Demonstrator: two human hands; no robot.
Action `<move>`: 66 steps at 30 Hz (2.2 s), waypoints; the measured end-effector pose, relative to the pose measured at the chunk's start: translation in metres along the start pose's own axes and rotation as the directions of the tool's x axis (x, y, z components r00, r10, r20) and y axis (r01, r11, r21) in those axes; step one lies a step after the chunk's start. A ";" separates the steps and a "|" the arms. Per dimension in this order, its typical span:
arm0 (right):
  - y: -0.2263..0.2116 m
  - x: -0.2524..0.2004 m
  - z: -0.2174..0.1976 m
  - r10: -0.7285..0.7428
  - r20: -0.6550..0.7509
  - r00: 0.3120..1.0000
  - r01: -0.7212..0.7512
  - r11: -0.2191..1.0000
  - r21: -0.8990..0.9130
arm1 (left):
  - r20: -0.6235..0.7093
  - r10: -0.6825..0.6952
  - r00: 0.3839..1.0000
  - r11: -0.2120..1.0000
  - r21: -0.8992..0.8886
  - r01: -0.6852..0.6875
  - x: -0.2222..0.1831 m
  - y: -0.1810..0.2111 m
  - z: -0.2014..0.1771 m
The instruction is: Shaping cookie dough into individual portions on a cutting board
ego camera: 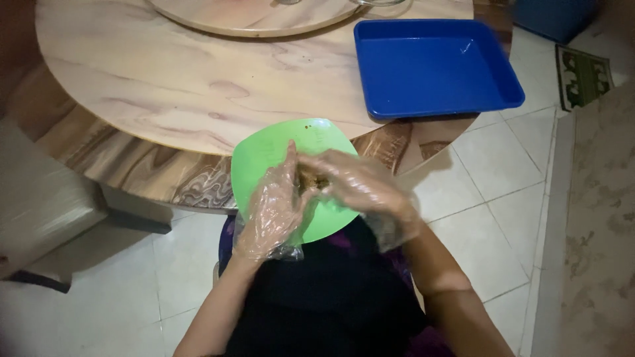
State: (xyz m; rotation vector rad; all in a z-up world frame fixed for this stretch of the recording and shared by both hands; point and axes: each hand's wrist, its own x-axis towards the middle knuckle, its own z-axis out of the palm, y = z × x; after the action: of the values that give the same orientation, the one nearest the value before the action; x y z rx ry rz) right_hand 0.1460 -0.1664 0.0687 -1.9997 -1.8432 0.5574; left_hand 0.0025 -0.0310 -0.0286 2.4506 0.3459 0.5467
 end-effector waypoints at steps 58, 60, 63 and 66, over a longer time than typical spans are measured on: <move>0.042 0.036 0.067 -0.049 -0.138 0.989 0.071 0.985 0.160 | -0.195 0.067 0.979 0.938 -0.323 -0.129 0.010 -0.053 0.005; 0.049 0.040 0.069 -0.072 -0.165 0.984 0.100 0.980 0.169 | -0.237 0.063 0.970 0.922 -0.358 -0.147 0.012 -0.050 0.000; 0.057 0.043 0.073 -0.174 -0.249 0.953 0.201 0.976 0.087 | -0.194 0.088 0.977 0.876 -0.451 -0.168 0.015 -0.040 -0.008; 0.058 0.042 0.075 -0.266 -0.317 0.910 0.307 0.947 0.089 | -0.286 0.149 0.947 0.874 -0.411 -0.261 0.013 -0.039 -0.011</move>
State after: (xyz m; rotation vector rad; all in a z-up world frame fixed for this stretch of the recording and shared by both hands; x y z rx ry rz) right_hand 0.1595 -0.1291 -0.0268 -1.5825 -1.8079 0.2661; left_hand 0.0044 0.0096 -0.0399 1.9855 0.0407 0.9187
